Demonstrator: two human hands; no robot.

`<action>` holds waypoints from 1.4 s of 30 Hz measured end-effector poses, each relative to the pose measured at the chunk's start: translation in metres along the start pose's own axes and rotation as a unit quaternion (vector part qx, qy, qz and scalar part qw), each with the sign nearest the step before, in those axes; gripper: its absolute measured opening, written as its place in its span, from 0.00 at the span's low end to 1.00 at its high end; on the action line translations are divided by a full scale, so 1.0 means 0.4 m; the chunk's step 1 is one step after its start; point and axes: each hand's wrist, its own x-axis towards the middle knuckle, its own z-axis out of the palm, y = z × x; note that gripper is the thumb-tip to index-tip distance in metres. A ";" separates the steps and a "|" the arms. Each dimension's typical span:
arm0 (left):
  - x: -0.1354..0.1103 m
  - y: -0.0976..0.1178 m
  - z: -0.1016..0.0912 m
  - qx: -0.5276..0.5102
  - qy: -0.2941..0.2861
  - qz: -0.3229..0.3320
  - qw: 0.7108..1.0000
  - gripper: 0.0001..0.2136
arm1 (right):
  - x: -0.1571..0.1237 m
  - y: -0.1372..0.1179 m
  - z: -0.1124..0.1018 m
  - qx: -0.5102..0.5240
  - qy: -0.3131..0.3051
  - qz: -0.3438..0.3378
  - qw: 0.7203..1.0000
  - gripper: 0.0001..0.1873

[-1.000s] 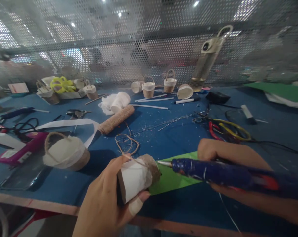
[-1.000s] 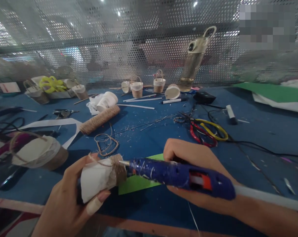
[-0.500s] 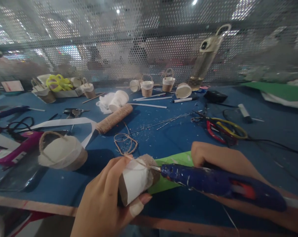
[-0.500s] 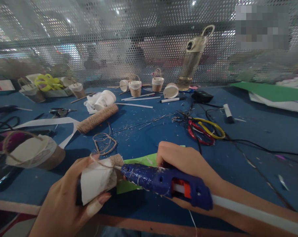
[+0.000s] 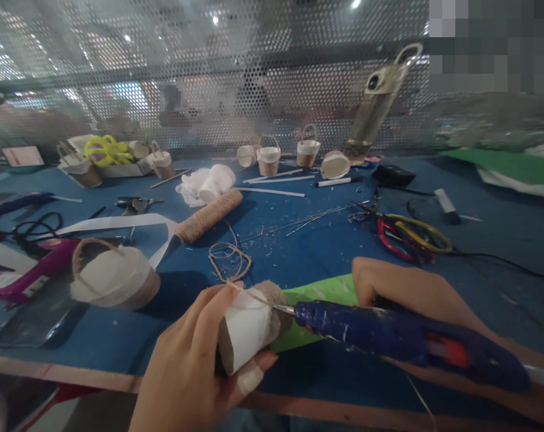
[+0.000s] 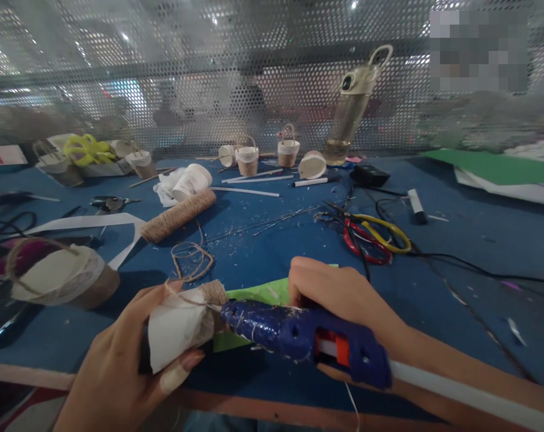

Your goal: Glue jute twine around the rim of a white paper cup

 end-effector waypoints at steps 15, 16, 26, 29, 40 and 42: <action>0.003 0.007 0.005 0.014 0.010 -0.014 1.000 0.23 | 0.009 0.000 -0.001 0.006 0.006 -0.022 1.000 0.13; 0.002 0.006 0.005 0.013 0.009 -0.016 1.000 0.23 | 0.010 -0.001 0.000 0.005 0.008 -0.020 1.000 0.13; -0.004 -0.007 0.007 0.010 0.002 -0.003 1.000 0.22 | 0.007 -0.003 -0.004 0.016 0.006 -0.014 1.000 0.12; -0.003 -0.002 0.006 0.014 0.011 -0.004 1.000 0.23 | 0.009 0.000 -0.002 0.013 0.011 -0.012 1.000 0.13; -0.008 -0.014 0.007 0.001 -0.008 -0.010 1.000 0.23 | 0.007 -0.002 -0.009 0.028 0.003 0.001 1.000 0.13; -0.010 -0.014 0.008 0.008 -0.009 -0.021 1.000 0.24 | 0.007 0.000 -0.010 0.031 -0.004 0.000 1.000 0.12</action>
